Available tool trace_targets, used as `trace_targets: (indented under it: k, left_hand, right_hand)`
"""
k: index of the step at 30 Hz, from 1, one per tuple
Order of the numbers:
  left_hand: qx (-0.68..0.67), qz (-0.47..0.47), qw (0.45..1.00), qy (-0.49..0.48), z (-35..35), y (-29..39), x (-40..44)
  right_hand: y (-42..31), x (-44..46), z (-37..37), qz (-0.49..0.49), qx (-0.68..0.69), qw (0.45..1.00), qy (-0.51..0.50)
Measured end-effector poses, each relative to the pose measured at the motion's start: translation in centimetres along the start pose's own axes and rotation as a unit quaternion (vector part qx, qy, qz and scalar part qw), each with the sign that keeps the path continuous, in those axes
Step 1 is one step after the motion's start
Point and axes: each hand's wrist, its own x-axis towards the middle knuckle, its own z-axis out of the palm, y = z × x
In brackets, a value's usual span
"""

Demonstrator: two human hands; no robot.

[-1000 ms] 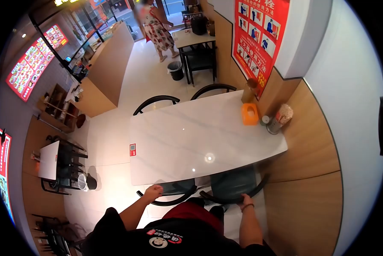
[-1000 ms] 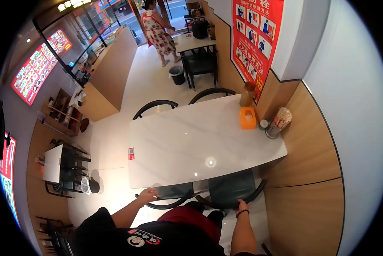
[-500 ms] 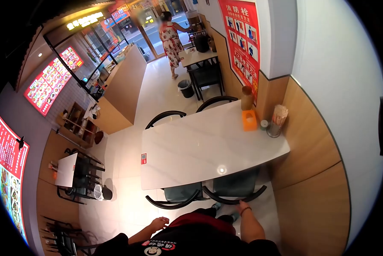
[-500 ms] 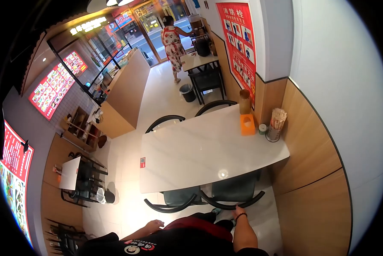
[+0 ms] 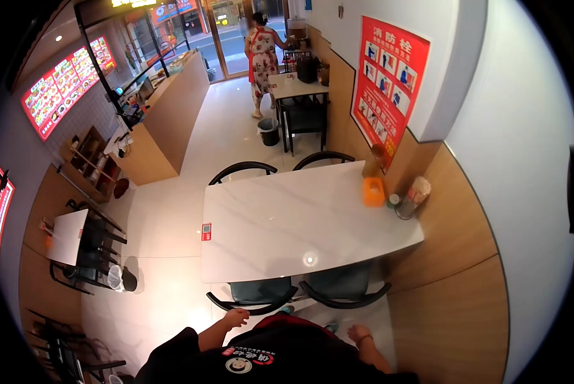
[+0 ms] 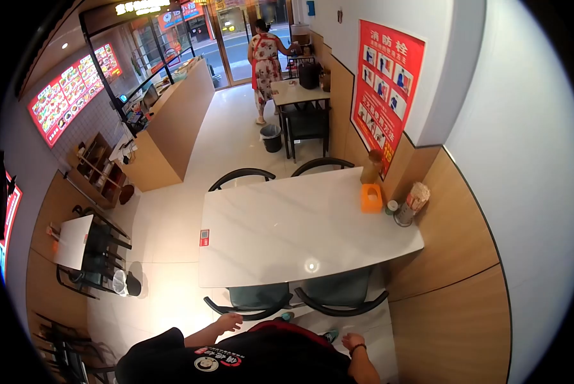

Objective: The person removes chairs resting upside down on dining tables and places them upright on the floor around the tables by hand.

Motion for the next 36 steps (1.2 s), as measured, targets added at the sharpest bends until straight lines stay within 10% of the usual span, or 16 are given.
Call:
trace_targets:
  k: [3, 5, 7, 9, 10, 11, 12, 14, 18, 20, 23, 36]
  left_hand:
    - [-0.112, 0.025, 0.993, 0.041, -4.0, -1.5, 5.1]
    - [0.063, 0.188, 0.977, 0.081, -6.5, -5.3, 10.0]
    - [-0.128, 0.058, 0.983, 0.116, -6.5, -3.6, 7.8]
    - [-0.113, 0.044, 0.987, 0.106, -7.0, -3.2, 5.9]
    - [-0.121, 0.022, 0.988, 0.090, -7.2, -3.9, 6.0]
    - [-0.130, 0.002, 0.989, 0.074, -7.2, -4.9, 6.3]
    - [-0.135, -0.026, 0.989, 0.061, -7.2, -5.6, 6.0]
    - [-0.138, -0.051, 0.987, 0.059, -6.9, -7.5, 5.9]
    - [-0.128, -0.079, 0.989, 0.010, -6.6, -11.7, 7.0]
    - [-0.139, -0.058, 0.989, -0.014, -6.8, -12.6, 7.0]
    - [-0.163, -0.102, 0.981, 0.025, -7.3, -11.8, 6.2]
    - [-0.209, -0.077, 0.973, 0.067, -7.1, -11.2, 5.7]
  right_hand:
    - [-7.1, -10.7, 5.1, 0.154, 0.180, 0.951, 0.201]
    - [-5.5, -10.4, 4.5, 0.183, 0.151, 0.958, 0.158]
    - [-6.7, -13.2, 7.0, 0.207, 0.083, 0.960, 0.168]
    - [-4.2, -12.7, 7.3, 0.137, -0.074, 0.981, 0.112]
    - [-7.2, -14.0, 9.4, 0.081, -0.408, 0.909, 0.033]
    - [-9.0, -14.7, 10.8, 0.013, -0.691, 0.721, -0.049]
    - [-8.6, -14.1, 11.1, 0.012, -0.694, 0.718, -0.049]
    - [-6.6, -12.8, 11.3, -0.116, -0.588, 0.800, -0.029]
    - [-11.1, -13.9, 14.0, -0.138, -0.637, 0.757, -0.029]
    - [-12.4, -13.5, 15.2, 0.058, -0.108, 0.985, 0.118]
    - [-13.4, -12.5, 16.3, 0.102, 0.050, 0.985, 0.130]
    - [-14.7, -13.7, 15.7, 0.086, -0.063, 0.987, 0.117]
